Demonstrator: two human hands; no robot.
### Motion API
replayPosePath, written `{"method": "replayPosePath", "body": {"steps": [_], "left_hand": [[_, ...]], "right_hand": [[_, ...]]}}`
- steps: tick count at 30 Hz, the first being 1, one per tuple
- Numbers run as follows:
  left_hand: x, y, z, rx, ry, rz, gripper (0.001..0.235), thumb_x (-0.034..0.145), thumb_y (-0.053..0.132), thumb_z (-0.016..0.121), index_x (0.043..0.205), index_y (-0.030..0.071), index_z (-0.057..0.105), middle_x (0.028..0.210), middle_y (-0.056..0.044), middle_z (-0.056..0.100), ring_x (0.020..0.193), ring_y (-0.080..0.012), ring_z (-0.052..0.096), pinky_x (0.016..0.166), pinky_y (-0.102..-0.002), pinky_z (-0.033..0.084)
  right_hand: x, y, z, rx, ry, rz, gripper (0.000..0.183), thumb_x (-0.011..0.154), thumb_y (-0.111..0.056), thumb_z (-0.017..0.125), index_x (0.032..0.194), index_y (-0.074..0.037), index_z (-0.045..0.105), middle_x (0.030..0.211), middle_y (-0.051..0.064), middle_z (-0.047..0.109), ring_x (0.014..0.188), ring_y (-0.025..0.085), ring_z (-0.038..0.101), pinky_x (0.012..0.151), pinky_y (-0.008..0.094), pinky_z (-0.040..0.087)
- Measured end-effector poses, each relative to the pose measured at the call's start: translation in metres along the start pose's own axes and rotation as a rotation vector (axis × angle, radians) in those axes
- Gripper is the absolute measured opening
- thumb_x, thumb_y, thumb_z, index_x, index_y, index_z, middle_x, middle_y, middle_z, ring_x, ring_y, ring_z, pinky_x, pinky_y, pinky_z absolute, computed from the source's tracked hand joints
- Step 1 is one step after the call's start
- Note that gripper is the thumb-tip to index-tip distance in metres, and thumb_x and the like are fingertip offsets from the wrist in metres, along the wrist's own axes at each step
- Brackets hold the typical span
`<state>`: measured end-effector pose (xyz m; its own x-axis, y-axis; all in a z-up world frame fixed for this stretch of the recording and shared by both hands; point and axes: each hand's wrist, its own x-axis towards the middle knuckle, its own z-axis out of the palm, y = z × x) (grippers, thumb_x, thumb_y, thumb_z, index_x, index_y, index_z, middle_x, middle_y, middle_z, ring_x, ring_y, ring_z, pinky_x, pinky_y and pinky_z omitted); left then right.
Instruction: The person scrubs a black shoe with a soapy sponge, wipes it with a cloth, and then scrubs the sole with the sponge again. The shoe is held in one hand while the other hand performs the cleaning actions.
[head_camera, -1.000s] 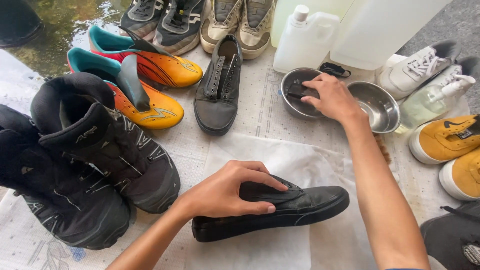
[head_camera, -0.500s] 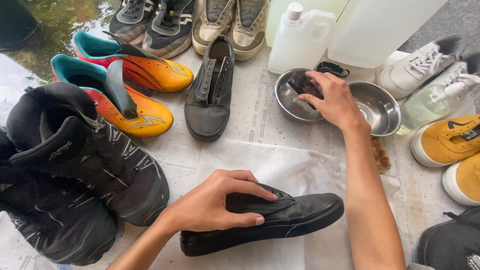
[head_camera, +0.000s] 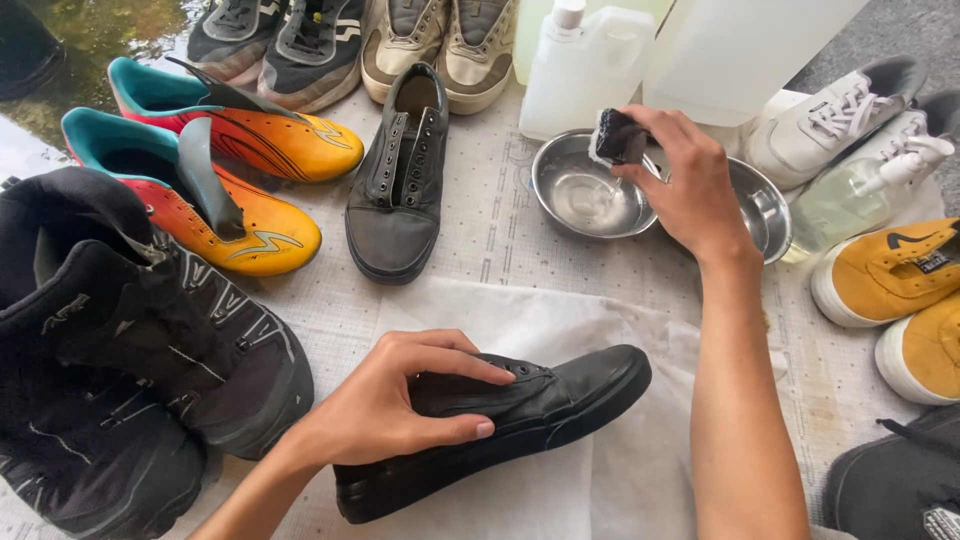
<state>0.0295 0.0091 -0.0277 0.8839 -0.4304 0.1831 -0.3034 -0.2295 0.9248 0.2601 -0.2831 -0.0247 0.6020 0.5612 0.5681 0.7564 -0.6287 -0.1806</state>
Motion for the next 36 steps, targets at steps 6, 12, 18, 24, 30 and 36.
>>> {"method": "replayPosePath", "body": {"steps": [6, 12, 18, 24, 30, 36], "left_hand": [[0.001, 0.004, 0.0, 0.034, -0.061, 0.008, 0.034, 0.085, 0.03, 0.079, 0.115, 0.015, 0.079, 0.101, -0.003, 0.075, 0.088, -0.0145, 0.072, 0.081, -0.026, 0.051], [0.002, 0.002, -0.001, 0.035, -0.05, -0.002, 0.033, 0.085, 0.031, 0.079, 0.114, 0.015, 0.079, 0.1, -0.003, 0.076, 0.087, -0.0142, 0.073, 0.079, -0.026, 0.052], [0.001, 0.003, 0.0, 0.028, -0.055, 0.012, 0.033, 0.085, 0.029, 0.079, 0.114, 0.015, 0.079, 0.101, -0.003, 0.075, 0.088, -0.0143, 0.073, 0.08, -0.026, 0.052], [0.001, 0.002, 0.001, 0.047, -0.073, 0.017, 0.034, 0.084, 0.029, 0.079, 0.116, 0.015, 0.078, 0.102, -0.003, 0.075, 0.088, -0.0141, 0.073, 0.08, -0.025, 0.052], [0.002, 0.004, 0.0, 0.051, -0.072, 0.008, 0.035, 0.084, 0.028, 0.079, 0.116, 0.014, 0.078, 0.102, -0.003, 0.076, 0.09, -0.0142, 0.075, 0.081, -0.026, 0.053], [0.002, 0.003, 0.0, 0.054, -0.068, -0.001, 0.034, 0.084, 0.028, 0.079, 0.116, 0.015, 0.078, 0.101, -0.003, 0.076, 0.089, -0.0141, 0.075, 0.081, -0.026, 0.052]], "right_hand": [[-0.001, -0.004, -0.001, 0.016, -0.015, -0.011, 0.053, 0.095, -0.005, 0.077, 0.143, -0.005, 0.055, 0.122, 0.019, 0.065, 0.11, 0.034, 0.065, 0.099, 0.047, 0.052], [0.001, -0.007, -0.001, 0.019, -0.005, -0.043, 0.055, 0.094, 0.0, 0.077, 0.143, -0.004, 0.054, 0.124, 0.019, 0.066, 0.111, 0.035, 0.066, 0.101, 0.05, 0.053], [0.002, -0.015, -0.006, 0.017, 0.013, -0.083, 0.051, 0.097, 0.002, 0.074, 0.143, -0.002, 0.053, 0.136, 0.021, 0.058, 0.124, 0.04, 0.06, 0.107, 0.052, 0.049], [0.002, -0.015, -0.005, 0.017, -0.01, -0.08, 0.049, 0.101, 0.002, 0.07, 0.145, -0.006, 0.049, 0.132, 0.02, 0.06, 0.114, 0.039, 0.064, 0.099, 0.051, 0.053], [0.001, -0.011, -0.003, -0.002, -0.034, -0.067, 0.054, 0.1, -0.001, 0.072, 0.149, -0.006, 0.047, 0.131, 0.021, 0.061, 0.113, 0.039, 0.064, 0.101, 0.054, 0.053], [0.0, -0.016, -0.006, 0.028, -0.061, -0.034, 0.053, 0.101, -0.003, 0.072, 0.149, -0.008, 0.049, 0.127, 0.02, 0.063, 0.11, 0.038, 0.065, 0.096, 0.051, 0.053]]}}
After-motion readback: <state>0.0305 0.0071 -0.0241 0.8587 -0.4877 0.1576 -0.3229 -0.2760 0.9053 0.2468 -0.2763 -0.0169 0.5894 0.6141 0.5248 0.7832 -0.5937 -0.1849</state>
